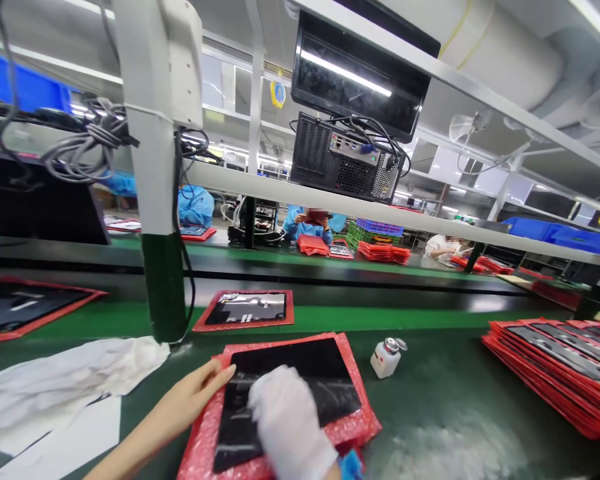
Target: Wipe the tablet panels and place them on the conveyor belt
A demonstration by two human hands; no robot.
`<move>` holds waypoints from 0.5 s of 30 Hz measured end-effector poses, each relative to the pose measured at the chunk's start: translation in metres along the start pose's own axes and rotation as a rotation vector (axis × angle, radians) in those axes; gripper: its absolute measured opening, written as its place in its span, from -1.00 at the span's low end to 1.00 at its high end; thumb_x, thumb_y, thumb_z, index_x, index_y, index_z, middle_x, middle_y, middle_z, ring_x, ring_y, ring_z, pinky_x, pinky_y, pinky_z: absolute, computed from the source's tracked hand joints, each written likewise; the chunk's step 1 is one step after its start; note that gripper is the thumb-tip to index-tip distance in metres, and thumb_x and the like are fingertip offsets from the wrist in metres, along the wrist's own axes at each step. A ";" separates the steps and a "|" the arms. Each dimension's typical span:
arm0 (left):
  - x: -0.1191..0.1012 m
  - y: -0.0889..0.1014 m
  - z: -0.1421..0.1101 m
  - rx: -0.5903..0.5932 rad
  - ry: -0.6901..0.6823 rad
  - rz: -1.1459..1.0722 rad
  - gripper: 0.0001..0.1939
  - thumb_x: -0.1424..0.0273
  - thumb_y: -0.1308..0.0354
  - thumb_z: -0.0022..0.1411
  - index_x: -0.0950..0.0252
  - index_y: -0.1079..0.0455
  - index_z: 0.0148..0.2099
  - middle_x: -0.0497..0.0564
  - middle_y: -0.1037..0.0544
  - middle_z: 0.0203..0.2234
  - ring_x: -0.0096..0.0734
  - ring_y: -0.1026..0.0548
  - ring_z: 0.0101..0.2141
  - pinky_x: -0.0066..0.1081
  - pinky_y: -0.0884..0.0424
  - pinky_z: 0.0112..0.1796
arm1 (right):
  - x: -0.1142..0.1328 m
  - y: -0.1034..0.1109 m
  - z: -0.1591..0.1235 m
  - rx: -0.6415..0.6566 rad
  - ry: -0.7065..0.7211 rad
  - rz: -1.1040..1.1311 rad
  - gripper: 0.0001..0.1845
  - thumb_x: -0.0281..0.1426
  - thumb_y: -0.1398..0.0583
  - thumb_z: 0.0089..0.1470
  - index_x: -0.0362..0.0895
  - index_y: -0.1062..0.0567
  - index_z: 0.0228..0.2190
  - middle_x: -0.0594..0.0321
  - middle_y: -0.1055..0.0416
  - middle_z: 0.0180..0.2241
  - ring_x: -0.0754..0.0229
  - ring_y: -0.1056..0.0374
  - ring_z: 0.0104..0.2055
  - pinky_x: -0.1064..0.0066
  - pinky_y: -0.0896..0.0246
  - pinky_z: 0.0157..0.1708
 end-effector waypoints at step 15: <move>-0.070 -0.039 -0.022 -0.176 0.018 -0.730 -0.44 0.08 -0.33 -0.07 0.11 -0.22 -0.07 -0.20 -0.46 -0.50 -0.33 -0.49 -0.44 -0.36 -0.38 -0.33 | -0.005 0.039 0.049 0.043 -0.089 0.351 -0.79 -0.49 -0.05 0.16 -0.15 -0.50 -0.34 0.32 -0.40 -0.52 0.31 -0.28 -0.53 0.51 -0.18 -0.52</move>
Point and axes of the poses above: each hand's wrist, its own z-axis towards the middle knuckle, its own y-axis out of the back of the hand, x = y × z, the point moved 4 cm from there along z, towards the middle knuckle
